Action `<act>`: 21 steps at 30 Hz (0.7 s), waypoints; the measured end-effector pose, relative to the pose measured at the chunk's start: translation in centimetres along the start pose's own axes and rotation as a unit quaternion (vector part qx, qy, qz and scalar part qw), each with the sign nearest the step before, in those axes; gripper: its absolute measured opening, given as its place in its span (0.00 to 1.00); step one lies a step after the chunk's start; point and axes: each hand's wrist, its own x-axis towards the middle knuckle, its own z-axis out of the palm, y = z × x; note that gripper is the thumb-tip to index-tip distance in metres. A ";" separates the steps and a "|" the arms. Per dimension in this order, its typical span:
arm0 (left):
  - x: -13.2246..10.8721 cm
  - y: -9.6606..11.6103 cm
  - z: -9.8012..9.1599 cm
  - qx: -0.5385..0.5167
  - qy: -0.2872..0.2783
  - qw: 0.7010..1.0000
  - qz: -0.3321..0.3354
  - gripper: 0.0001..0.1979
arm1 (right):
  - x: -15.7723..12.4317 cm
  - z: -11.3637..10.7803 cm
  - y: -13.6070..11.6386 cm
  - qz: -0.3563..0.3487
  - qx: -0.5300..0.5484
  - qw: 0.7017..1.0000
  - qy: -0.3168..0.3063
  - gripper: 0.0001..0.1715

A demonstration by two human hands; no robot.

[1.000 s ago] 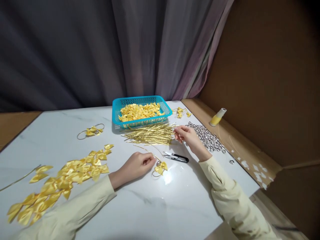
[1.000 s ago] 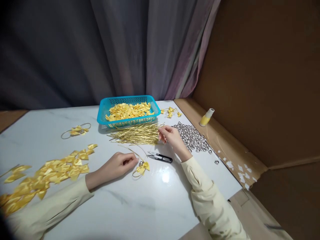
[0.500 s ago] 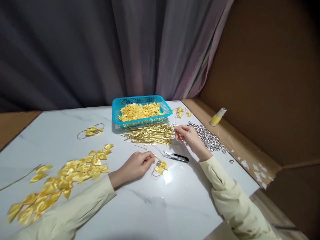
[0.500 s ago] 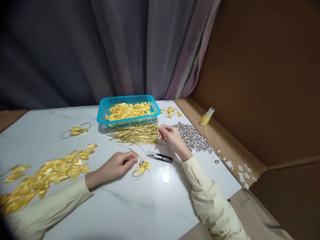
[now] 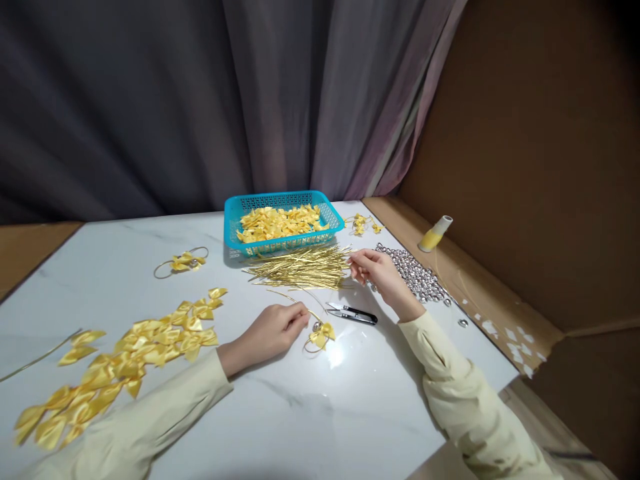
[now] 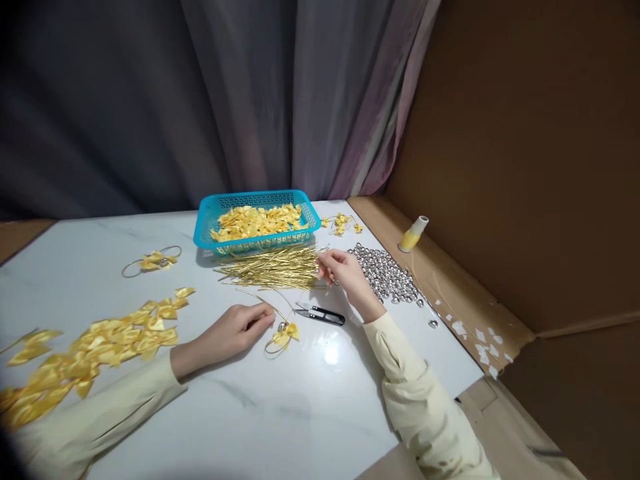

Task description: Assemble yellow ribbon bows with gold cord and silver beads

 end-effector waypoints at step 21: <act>-0.1 2.0 0.8 -0.199 0.057 0.972 0.114 0.07 | -2.5 0.4 -3.2 -0.123 0.085 0.988 -0.032 0.14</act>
